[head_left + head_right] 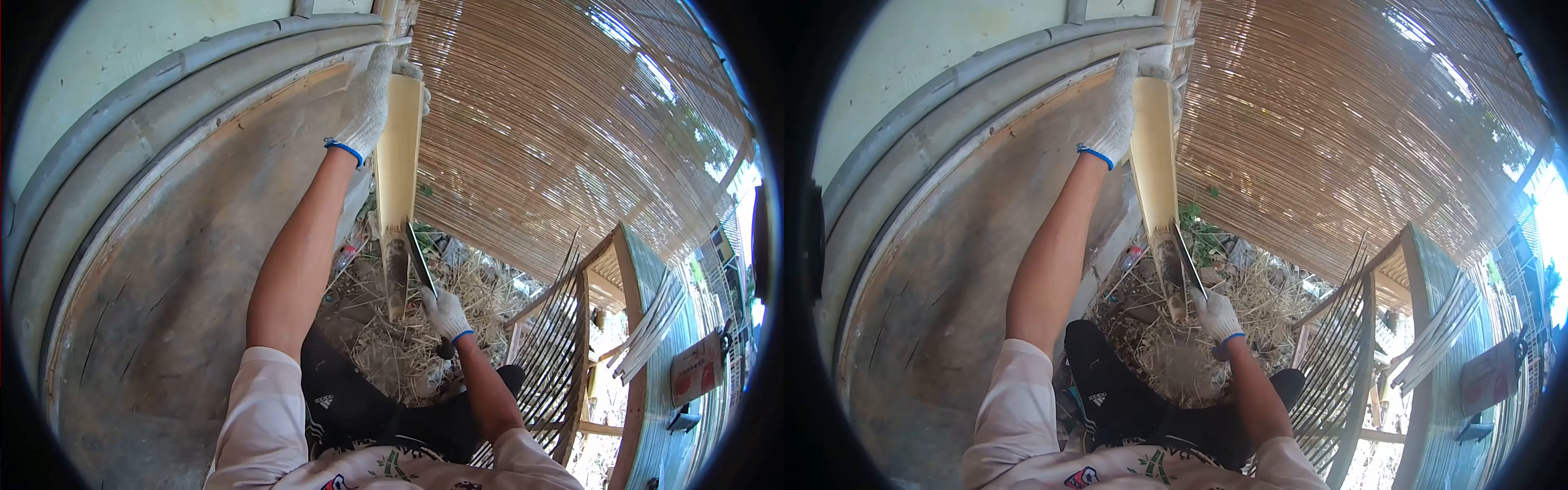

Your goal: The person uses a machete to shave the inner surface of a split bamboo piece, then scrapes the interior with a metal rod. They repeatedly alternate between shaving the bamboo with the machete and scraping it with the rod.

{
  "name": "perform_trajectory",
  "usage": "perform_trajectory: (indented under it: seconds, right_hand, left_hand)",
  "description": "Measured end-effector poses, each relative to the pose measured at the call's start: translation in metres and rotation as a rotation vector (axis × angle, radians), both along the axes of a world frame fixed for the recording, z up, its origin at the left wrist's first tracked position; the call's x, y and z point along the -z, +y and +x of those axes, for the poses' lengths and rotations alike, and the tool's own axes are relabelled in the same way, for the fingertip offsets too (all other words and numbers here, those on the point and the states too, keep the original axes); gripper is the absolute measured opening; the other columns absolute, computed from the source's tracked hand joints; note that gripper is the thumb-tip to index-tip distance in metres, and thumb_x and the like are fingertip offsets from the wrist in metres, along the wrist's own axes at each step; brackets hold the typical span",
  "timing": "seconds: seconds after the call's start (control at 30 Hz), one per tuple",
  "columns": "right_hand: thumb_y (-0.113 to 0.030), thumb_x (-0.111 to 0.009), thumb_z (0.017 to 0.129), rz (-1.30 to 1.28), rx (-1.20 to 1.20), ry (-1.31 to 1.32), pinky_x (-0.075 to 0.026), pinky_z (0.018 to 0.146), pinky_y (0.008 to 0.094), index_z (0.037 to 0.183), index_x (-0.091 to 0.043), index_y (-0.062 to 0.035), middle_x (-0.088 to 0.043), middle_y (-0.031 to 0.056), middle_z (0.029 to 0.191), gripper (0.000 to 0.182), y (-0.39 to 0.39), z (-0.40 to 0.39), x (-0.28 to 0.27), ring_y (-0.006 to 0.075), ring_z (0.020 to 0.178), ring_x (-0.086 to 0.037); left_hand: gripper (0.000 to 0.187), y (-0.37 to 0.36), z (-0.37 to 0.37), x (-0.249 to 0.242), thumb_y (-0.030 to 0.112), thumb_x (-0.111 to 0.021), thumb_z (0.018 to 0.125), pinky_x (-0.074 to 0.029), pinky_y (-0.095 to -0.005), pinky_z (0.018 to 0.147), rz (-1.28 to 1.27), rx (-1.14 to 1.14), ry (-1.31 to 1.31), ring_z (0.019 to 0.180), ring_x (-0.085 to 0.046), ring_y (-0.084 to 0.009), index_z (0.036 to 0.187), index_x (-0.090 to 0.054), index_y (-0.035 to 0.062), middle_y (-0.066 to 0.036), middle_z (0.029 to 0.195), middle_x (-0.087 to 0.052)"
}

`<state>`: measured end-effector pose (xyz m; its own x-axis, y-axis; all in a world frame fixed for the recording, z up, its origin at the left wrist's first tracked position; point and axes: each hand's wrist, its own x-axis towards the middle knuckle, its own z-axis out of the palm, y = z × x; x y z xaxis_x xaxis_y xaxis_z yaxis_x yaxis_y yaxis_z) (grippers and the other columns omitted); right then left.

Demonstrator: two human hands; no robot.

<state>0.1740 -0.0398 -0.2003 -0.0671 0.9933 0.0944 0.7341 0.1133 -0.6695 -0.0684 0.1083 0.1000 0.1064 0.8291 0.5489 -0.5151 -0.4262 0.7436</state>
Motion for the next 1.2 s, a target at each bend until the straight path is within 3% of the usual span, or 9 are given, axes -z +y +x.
perform_trajectory:
  seconds: [0.1,0.23,0.27,0.33,0.5,0.53,0.6,0.73,1.2]
  right_hand:
    - [-0.048,-0.045,0.105,-0.154,-0.076,0.087,-0.044,0.057,0.0411,0.081,-0.058,-0.0015,-0.057,0.0101,0.060,0.054,0.004,0.002,-0.013,0.0230,0.056,-0.057]
    - [-0.044,-0.045,0.107,-0.467,-0.102,0.353,-0.043,0.054,0.0367,0.083,-0.060,-0.0031,-0.056,0.0055,0.060,0.049,-0.008,-0.006,-0.019,0.0169,0.054,-0.051]
    - [-0.044,-0.045,0.107,-0.468,-0.108,0.353,-0.043,0.054,0.0367,0.083,-0.060,-0.0031,-0.056,0.0055,0.060,0.049,-0.007,-0.007,-0.020,0.0169,0.054,-0.051]
    - [-0.048,-0.045,0.104,-0.168,-0.106,0.172,-0.047,0.066,0.0449,0.092,-0.063,0.0014,-0.059,0.0179,0.067,0.054,-0.009,-0.011,-0.021,0.0304,0.065,-0.061]
    - [-0.044,-0.044,0.106,-0.218,-0.102,0.370,-0.048,0.065,0.0417,0.096,-0.061,0.0001,-0.060,0.0148,0.068,0.048,0.010,0.004,-0.015,0.0245,0.064,-0.060]
    - [-0.044,-0.044,0.106,-0.241,-0.098,0.367,-0.048,0.065,0.0417,0.096,-0.061,0.0001,-0.060,0.0148,0.068,0.048,0.012,0.008,-0.026,0.0245,0.064,-0.060]
    - [-0.041,-0.044,0.106,-0.293,-0.119,0.381,-0.047,0.064,0.0395,0.095,-0.060,-0.0007,-0.059,0.0122,0.067,0.045,0.025,0.011,-0.038,0.0213,0.062,-0.058]
    - [-0.037,-0.046,0.106,-0.244,-0.170,0.404,-0.046,0.060,0.0377,0.094,-0.060,-0.0012,-0.056,0.0102,0.065,0.040,0.041,0.025,-0.038,0.0200,0.059,-0.053]
    - [-0.036,-0.046,0.107,-0.238,0.024,0.575,-0.045,0.056,0.0330,0.099,-0.061,-0.0014,-0.058,0.0034,0.065,0.038,-0.042,0.009,-0.033,0.0130,0.058,-0.055]
  left_hand:
    - [0.065,-0.014,-0.001,-0.002,0.063,-0.033,0.105,-0.057,-0.0322,0.070,-0.039,-0.163,0.115,0.076,-0.068,-0.0185,0.104,-0.066,0.0062,-0.009,0.085,-0.071]
    - [0.065,-0.014,-0.005,-0.006,0.062,-0.034,0.105,-0.056,-0.0307,0.076,-0.014,-0.312,0.128,0.082,-0.068,-0.0172,0.108,-0.066,0.0064,-0.008,0.091,-0.072]
    - [0.065,-0.013,-0.005,-0.005,0.062,-0.034,0.105,-0.056,-0.0303,0.077,-0.008,-0.349,0.130,0.084,-0.068,-0.0169,0.109,-0.067,0.0065,-0.008,0.093,-0.072]
    - [0.064,-0.010,-0.005,-0.001,0.062,-0.035,0.105,-0.055,-0.0296,0.080,-0.010,-0.427,0.147,0.087,-0.068,-0.0163,0.111,-0.067,0.0066,-0.007,0.096,-0.072]
    - [0.061,0.006,0.002,-0.005,0.058,-0.035,0.106,-0.053,-0.0297,0.092,-0.122,-0.277,0.102,0.094,-0.066,-0.0155,0.117,-0.068,0.0084,-0.006,0.108,-0.071]
    - [0.061,0.021,0.005,-0.003,0.058,-0.035,0.106,-0.053,-0.0297,0.092,-0.145,-0.276,0.101,0.094,-0.066,-0.0155,0.117,-0.068,0.0084,-0.006,0.108,-0.071]
    - [0.053,0.054,0.012,-0.007,0.057,-0.040,0.105,-0.057,-0.0434,0.057,-0.104,0.014,-0.073,0.063,-0.067,-0.0268,0.096,-0.057,0.0073,-0.014,0.072,-0.066]
    - [0.059,0.069,0.046,-0.016,0.066,-0.045,0.099,-0.057,-0.0433,0.055,-0.180,0.204,-0.124,0.063,-0.067,-0.0262,0.095,-0.061,0.0092,-0.012,0.074,-0.068]
    - [0.062,0.012,0.037,-0.012,0.067,-0.047,0.098,-0.058,-0.0388,0.060,0.013,-0.024,0.000,0.062,-0.068,-0.0256,0.095,-0.065,0.0077,-0.012,0.075,-0.069]
